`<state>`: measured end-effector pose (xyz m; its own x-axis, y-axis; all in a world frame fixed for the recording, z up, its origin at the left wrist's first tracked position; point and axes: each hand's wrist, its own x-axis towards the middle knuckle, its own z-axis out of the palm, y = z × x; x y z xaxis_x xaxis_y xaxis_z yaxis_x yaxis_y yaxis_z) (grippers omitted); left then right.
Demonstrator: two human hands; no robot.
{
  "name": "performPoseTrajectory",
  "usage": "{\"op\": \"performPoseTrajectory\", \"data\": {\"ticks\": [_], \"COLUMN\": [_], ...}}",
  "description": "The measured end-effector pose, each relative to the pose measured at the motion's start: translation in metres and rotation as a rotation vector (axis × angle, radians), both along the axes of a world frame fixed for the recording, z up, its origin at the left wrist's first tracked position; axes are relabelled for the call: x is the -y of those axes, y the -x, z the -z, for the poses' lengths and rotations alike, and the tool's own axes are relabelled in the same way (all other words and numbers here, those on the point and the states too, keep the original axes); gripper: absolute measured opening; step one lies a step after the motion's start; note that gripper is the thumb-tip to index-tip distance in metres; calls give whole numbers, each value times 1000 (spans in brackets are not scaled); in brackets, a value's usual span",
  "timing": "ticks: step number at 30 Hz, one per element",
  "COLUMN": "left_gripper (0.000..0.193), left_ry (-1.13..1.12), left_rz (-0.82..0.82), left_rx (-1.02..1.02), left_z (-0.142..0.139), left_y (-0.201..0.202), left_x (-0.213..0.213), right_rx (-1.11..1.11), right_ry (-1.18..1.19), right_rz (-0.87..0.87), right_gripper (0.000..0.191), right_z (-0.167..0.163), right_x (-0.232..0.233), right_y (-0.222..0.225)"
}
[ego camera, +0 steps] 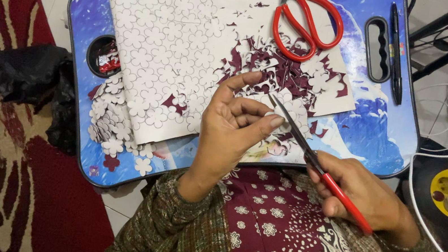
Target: The person sits on the floor with a tray on their lap and cuts small flower shapes out of white paper using red-handled scissors, adding the cut flowers to a pile of finished pieces while scraps accumulate on the tray.
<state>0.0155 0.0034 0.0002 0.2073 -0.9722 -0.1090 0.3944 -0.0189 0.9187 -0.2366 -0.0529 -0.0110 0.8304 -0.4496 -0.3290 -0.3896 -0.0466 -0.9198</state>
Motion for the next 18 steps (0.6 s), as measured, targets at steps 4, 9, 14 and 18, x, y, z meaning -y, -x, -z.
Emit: {"op": "performPoseTrajectory", "data": {"ticks": [4,9,14,18], "left_gripper": [64,62,58,56], "left_ry": [1,13,8,32], "left_rz": [-16,-24,-20,-29], "left_rx": [15,34,33,2], "left_z": [-1,0,3,8], "left_y": [-1,-2,-2,1], "left_x": [0,1,1,0], "right_rx": [0,0,-5,4], "right_ry": [12,32,42,79], "right_rz": [-7,-18,-20,-23], "right_gripper": [91,90,89,89], "right_z": [0,1,3,2], "right_x": [0,1,1,1], "right_y": [0,1,2,1]}}
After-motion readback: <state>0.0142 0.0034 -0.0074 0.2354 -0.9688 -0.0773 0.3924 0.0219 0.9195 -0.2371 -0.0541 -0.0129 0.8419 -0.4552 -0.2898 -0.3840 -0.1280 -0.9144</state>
